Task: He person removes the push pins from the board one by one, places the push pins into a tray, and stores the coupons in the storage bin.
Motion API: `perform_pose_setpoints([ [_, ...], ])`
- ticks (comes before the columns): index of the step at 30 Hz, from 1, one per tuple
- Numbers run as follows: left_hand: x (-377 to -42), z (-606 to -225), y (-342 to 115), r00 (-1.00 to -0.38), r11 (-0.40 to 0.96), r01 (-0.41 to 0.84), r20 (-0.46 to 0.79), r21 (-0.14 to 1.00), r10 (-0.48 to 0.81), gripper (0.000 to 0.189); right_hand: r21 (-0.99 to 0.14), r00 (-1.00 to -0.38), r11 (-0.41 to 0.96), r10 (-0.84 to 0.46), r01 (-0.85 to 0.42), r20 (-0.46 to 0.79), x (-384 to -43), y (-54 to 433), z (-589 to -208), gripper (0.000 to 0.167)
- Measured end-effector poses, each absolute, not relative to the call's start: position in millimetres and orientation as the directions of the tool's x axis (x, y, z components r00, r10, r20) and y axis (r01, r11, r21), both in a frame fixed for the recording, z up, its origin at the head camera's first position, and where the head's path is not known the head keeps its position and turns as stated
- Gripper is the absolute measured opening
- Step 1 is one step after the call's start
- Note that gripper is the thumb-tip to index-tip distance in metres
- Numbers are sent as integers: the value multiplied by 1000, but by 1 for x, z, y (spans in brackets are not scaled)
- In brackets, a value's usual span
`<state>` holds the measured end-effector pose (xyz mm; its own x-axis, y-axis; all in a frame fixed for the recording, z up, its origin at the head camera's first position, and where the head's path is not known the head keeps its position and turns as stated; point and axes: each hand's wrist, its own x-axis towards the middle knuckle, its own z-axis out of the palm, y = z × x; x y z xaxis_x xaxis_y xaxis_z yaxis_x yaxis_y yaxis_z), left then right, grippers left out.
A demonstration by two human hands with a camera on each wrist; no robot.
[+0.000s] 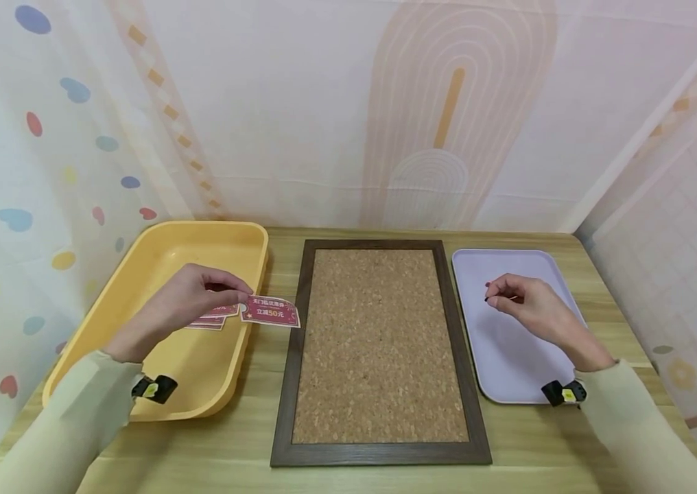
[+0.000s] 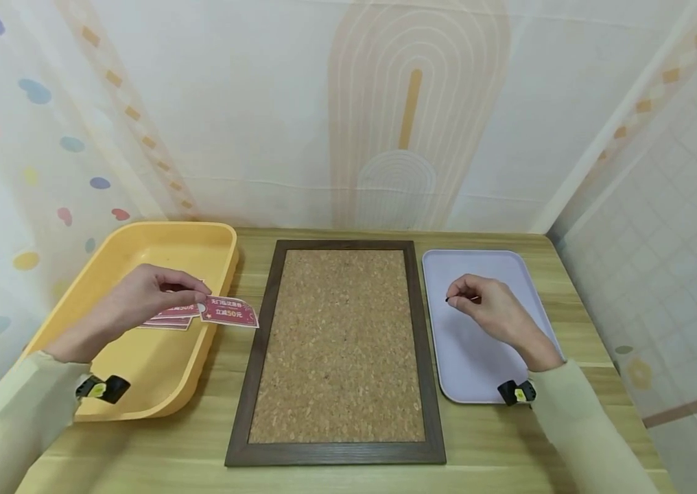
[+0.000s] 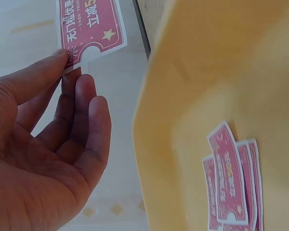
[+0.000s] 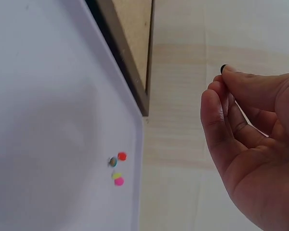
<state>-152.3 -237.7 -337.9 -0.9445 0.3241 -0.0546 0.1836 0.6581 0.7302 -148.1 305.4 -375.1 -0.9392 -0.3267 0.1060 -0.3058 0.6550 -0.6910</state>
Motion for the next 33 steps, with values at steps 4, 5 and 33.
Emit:
perform_pose_setpoints([
  [4, -154, -340, -248, -949, 674, 185, -50, 715, 313, 13, -694, -931, 642, -347, -325, 114, -152, 310, -378, 3],
  [5, -155, -341, -250, -950, 676, 182, -50, 714, 309, 13, -691, -930, 645, -348, -326, 114, -153, 311, -379, 3],
  [33, -178, -368, -330, -965, 686, 54, -139, 726, 222, 31, -644, -930, 705, -365, -295, 26, -177, 335, -403, 7],
])
